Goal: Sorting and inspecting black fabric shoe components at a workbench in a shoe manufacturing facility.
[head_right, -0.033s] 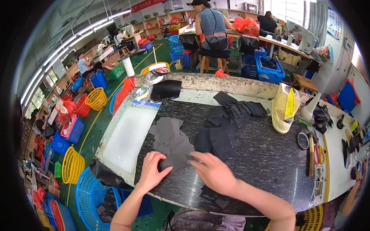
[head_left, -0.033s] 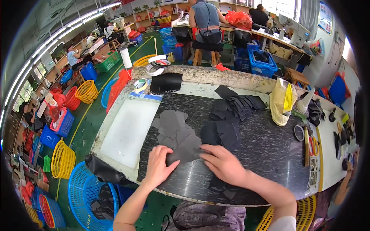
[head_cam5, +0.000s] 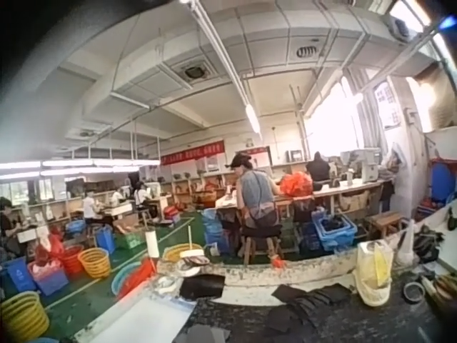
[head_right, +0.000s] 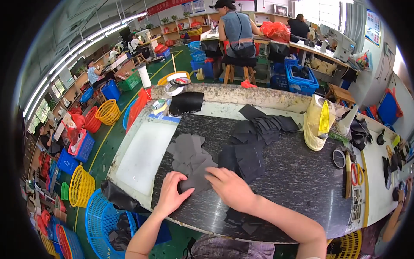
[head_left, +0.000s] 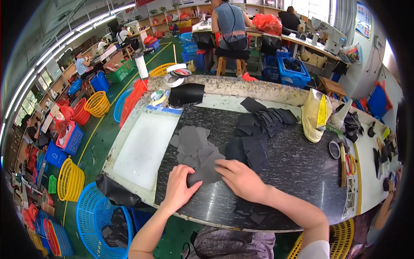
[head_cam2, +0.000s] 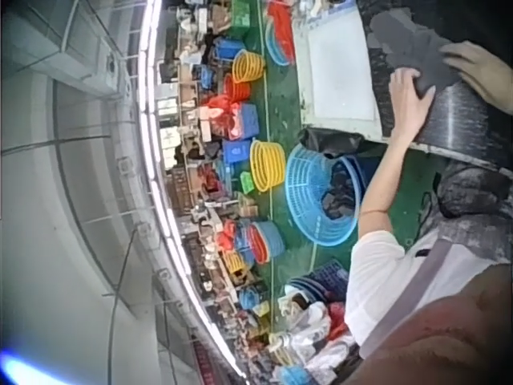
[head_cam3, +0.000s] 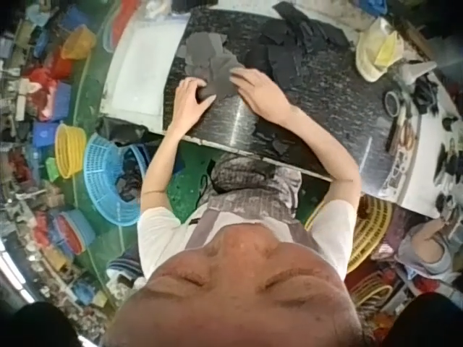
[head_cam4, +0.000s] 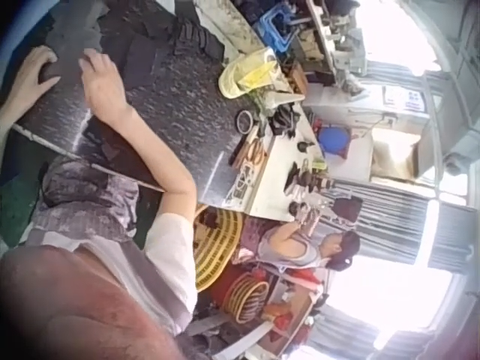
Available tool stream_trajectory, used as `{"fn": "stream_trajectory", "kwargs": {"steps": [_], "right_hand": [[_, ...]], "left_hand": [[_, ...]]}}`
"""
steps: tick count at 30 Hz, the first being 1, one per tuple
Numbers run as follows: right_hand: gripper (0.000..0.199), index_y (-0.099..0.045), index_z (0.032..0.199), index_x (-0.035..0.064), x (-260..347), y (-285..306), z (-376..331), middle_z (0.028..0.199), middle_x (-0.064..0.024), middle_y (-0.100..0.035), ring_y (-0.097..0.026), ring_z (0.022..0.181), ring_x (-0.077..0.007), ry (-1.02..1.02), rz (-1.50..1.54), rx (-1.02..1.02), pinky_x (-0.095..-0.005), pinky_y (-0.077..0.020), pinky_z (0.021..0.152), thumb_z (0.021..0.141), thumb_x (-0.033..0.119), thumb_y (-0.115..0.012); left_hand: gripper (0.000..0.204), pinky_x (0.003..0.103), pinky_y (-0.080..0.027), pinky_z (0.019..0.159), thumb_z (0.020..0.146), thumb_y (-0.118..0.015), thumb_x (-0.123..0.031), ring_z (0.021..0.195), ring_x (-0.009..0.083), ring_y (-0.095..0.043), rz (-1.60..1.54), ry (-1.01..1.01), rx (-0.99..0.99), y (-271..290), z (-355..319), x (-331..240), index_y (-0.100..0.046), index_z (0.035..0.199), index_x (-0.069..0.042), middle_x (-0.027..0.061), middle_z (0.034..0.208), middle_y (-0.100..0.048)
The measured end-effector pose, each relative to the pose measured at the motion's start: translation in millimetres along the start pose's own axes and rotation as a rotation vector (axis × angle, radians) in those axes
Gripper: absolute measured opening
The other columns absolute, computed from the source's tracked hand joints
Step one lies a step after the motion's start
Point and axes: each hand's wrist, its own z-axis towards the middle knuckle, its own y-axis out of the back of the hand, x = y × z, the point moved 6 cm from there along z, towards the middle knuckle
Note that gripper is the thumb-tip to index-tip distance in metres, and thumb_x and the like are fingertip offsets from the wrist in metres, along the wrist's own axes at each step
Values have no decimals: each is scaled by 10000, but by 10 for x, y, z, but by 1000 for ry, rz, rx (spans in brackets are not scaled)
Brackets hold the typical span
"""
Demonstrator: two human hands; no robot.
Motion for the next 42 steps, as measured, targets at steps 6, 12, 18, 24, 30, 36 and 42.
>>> {"fn": "stream_trajectory", "kwargs": {"steps": [6, 12, 18, 24, 30, 36, 42], "right_hand": [[471, -591, 1208, -38, -246, -359, 165, 1297, -130, -523, -549, 1099, -304, -97, -48, 151, -372, -471, 964, 737, -25, -599], [388, -565, 1329, 13, -112, 210, -100, 1083, -119, -656, -604, 943, -127, -436, 920, 22, -287, -495, 849, 981, 181, -598], [325, -667, 1218, 61, -142, 526, -1055, 768, -11, -619, -570, 613, -58, -742, 775, -193, -245, -489, 568, 895, 53, -701], [323, -604, 1182, 64, -209, 449, -1338, 713, -34, -588, -604, 576, -112, -730, 439, -127, -276, -489, 541, 874, 59, -702], [361, -602, 1141, 71, -112, 416, -1307, 852, -54, -602, -612, 609, -212, -521, 42, -88, -328, -513, 581, 844, 222, -741], [641, -562, 1140, 0, -102, 581, -1279, 1080, -134, -540, -582, 1036, -322, -449, -125, -37, -409, -508, 844, 702, 371, -846], [531, -444, 1132, 53, 225, 192, -1218, 1073, -208, -610, -673, 921, -384, -505, 445, 134, -434, -555, 737, 772, 143, -823]], "left_hand": [[137, 357, -536, 658, 711, -736, 1, 723, 258, -655, -177, -610, -138, 141, -404, -610, -659, 818, -39, 87, 830, -670], [151, 251, -528, 536, 810, -716, 71, 662, 124, -620, -904, 99, 45, 35, -242, -658, -621, 907, 5, 72, 776, -654], [434, 209, -479, 514, 909, -674, -11, 575, 38, -561, -963, 239, 466, -600, 87, -1074, -532, 1311, -90, -30, 686, -534], [486, 229, -411, 508, 890, -693, -30, 548, 43, -518, -560, 27, 527, -862, 28, -1172, -513, 1333, -114, -14, 635, -477], [442, 273, -415, 505, 812, -770, -116, 536, 100, -517, -305, -251, 376, -881, 69, -1217, -585, 1213, -107, -9, 637, -487], [532, 367, -431, 787, 777, -781, -375, 920, 263, -549, 76, -457, 258, -789, 77, -1202, -607, 1165, -55, 82, 1029, -560], [612, 382, -487, 966, 811, -812, -215, 1143, 252, -605, -686, -100, 610, -734, -238, -1094, -544, 1326, -24, 126, 1247, -612]]}}
